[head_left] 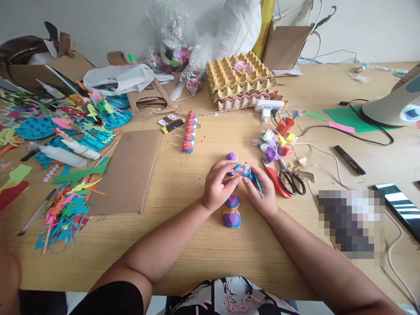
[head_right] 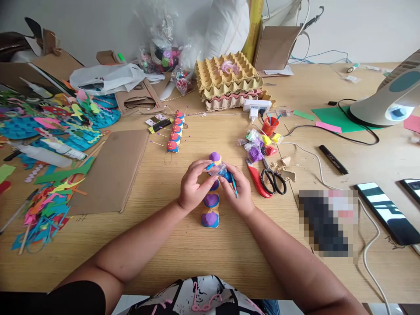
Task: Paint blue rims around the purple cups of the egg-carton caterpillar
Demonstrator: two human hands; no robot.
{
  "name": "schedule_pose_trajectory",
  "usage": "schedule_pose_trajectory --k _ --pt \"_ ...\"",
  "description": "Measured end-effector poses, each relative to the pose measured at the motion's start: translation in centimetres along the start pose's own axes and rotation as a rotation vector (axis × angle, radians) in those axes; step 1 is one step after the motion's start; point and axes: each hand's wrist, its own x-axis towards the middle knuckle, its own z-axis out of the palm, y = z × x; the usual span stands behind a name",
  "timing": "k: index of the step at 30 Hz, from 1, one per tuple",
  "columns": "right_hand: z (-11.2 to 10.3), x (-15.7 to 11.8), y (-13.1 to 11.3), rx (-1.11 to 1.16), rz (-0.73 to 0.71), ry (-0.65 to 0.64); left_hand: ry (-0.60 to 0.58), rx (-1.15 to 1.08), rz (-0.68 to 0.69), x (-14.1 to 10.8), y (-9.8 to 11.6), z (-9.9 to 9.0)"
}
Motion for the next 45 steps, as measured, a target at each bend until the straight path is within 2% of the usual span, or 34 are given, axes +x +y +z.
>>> schedule_pose_trajectory --k 3,9,16,19,26,31,37,45 --pt "0.0 0.0 -0.1 0.029 0.007 0.007 0.034 0.042 0.014 0.4 0.4 -0.1" --pt "0.1 0.0 0.0 0.153 0.120 0.004 -0.011 0.001 0.066 1.0 0.7 -0.3" --pt "0.2 -0.2 0.3 0.256 0.231 0.067 -0.016 -0.066 -0.150 0.5 0.4 0.1" --pt "0.1 -0.1 0.2 0.278 0.219 0.027 -0.021 -0.075 -0.165 0.4 0.4 0.3" --pt "0.1 0.3 -0.4 0.294 0.163 -0.018 -0.046 -0.010 -0.024 0.2 0.0 0.4" --pt "0.2 0.6 -0.6 0.331 0.073 0.017 -0.078 -0.088 -0.052 0.2 -0.2 0.6" --pt "0.4 0.2 -0.4 0.325 0.121 0.027 -0.063 -0.064 -0.111 0.3 0.1 0.4" --pt "0.5 0.6 -1.0 0.345 0.109 0.033 -0.090 -0.051 -0.090 0.3 0.0 0.5"
